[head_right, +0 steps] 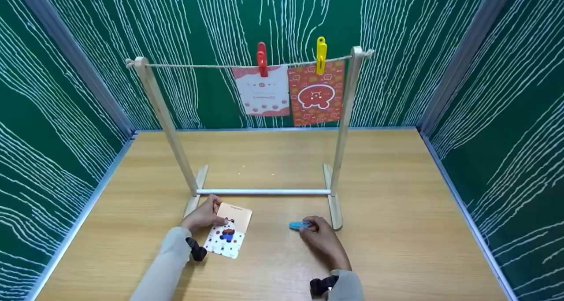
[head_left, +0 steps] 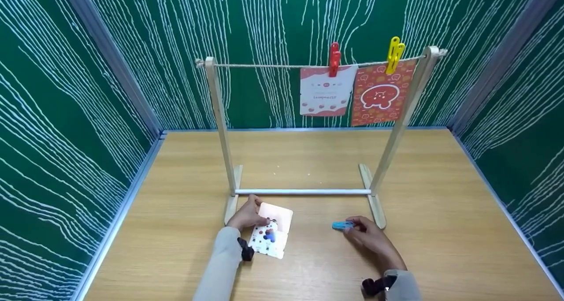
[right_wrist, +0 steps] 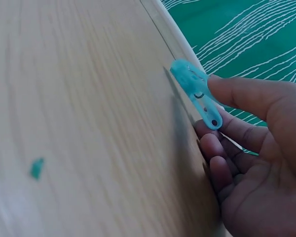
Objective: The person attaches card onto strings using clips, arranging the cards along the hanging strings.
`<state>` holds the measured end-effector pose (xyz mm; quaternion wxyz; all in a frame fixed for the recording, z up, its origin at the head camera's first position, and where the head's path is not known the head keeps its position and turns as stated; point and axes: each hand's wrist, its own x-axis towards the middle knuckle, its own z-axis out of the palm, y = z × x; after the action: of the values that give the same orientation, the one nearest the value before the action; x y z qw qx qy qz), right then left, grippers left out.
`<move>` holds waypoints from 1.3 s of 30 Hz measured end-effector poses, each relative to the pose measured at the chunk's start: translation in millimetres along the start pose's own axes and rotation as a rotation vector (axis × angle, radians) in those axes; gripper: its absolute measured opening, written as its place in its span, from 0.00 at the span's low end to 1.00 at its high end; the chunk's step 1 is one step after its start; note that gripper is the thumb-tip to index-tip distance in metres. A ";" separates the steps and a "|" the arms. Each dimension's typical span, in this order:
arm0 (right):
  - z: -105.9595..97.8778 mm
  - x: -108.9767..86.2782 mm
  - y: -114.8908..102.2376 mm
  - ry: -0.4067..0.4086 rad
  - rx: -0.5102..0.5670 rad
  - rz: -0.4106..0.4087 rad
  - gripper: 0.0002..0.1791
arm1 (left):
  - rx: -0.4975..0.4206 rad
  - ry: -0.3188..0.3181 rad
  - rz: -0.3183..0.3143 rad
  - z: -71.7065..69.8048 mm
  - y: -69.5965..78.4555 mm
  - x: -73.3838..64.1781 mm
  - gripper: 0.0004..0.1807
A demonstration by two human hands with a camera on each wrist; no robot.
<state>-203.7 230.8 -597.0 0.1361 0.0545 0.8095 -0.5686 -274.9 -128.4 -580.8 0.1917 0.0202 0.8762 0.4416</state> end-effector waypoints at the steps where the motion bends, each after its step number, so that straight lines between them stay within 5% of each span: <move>1: 0.0 -0.5 -0.8 0.005 -0.010 0.003 0.24 | -0.013 -0.002 0.001 -0.2 -0.7 -0.2 0.33; 7: 2.1 -2.2 -4.3 0.053 -0.032 0.001 0.25 | -0.071 -0.006 0.055 -1.0 -4.5 -2.6 0.24; 14: 3.5 -4.2 -11.7 0.129 -0.015 -0.068 0.25 | -0.257 -0.006 0.109 3.0 -12.0 -3.3 0.21; 20: 3.6 -5.1 -25.2 0.143 0.106 -0.052 0.26 | -0.312 0.058 0.080 5.1 -15.8 -2.1 0.23; 27: 1.8 -7.9 -41.3 0.144 0.173 -0.037 0.26 | -0.465 0.063 0.040 -0.7 -15.0 -4.2 0.22; 39: 0.4 -8.1 -64.3 0.148 0.102 -0.098 0.27 | -0.535 0.228 0.045 -15.7 7.0 -14.1 0.21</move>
<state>-211.5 208.6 -536.6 0.0453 0.0636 0.7891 -0.6093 -268.3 -139.1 -562.5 0.0805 -0.0618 0.7438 0.6607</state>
